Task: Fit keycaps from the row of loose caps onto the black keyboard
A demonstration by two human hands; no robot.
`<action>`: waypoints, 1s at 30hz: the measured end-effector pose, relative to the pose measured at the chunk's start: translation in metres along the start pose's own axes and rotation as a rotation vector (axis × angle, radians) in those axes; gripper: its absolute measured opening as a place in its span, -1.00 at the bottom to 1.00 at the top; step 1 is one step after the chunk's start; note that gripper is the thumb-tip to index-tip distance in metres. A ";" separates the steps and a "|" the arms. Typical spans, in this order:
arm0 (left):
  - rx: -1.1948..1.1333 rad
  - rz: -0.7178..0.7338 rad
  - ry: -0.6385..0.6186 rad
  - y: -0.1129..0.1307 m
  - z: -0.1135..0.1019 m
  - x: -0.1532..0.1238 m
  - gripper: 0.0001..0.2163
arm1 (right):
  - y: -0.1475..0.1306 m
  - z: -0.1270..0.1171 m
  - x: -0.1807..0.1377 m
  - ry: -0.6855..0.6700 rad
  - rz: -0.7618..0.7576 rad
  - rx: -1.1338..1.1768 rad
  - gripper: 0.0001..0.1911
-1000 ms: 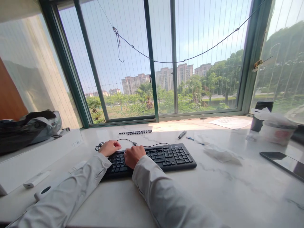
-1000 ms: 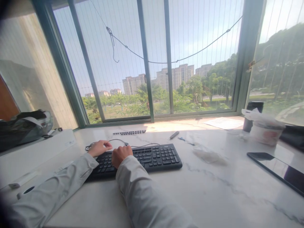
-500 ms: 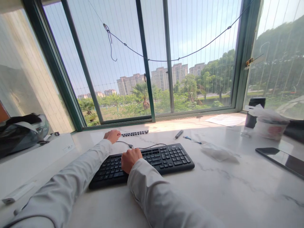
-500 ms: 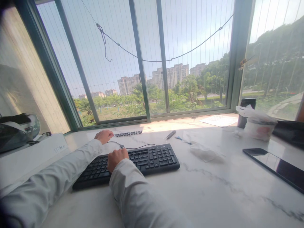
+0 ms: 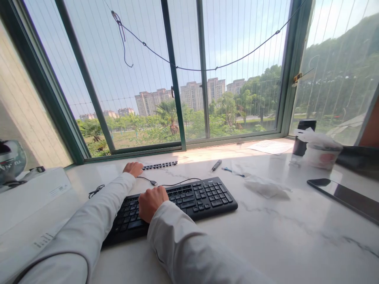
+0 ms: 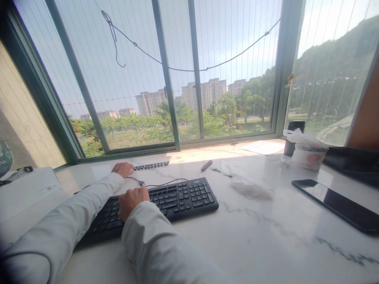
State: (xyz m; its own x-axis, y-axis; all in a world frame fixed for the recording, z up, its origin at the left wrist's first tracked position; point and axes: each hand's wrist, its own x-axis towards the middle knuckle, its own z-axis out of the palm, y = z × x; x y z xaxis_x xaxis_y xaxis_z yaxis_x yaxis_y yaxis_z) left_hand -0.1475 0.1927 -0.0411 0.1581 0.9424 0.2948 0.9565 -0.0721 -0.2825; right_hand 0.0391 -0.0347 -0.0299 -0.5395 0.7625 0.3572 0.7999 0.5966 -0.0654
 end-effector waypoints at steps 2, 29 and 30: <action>0.018 0.023 -0.002 0.000 0.000 0.000 -0.78 | 0.000 0.002 0.000 0.009 -0.002 -0.001 -0.76; -0.173 0.175 0.249 0.057 -0.103 -0.169 -0.73 | 0.029 -0.014 0.000 0.114 0.279 -0.149 -0.65; -0.188 0.208 0.242 0.056 -0.099 -0.168 -0.73 | 0.030 -0.013 0.001 0.115 0.273 -0.160 -0.65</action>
State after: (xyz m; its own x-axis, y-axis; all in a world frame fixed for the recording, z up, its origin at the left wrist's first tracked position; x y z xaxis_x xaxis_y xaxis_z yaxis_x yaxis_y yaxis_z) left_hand -0.0960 -0.0023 -0.0158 0.3855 0.7984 0.4625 0.9227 -0.3334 -0.1934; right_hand 0.0658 -0.0199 -0.0194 -0.2740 0.8500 0.4500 0.9467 0.3207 -0.0293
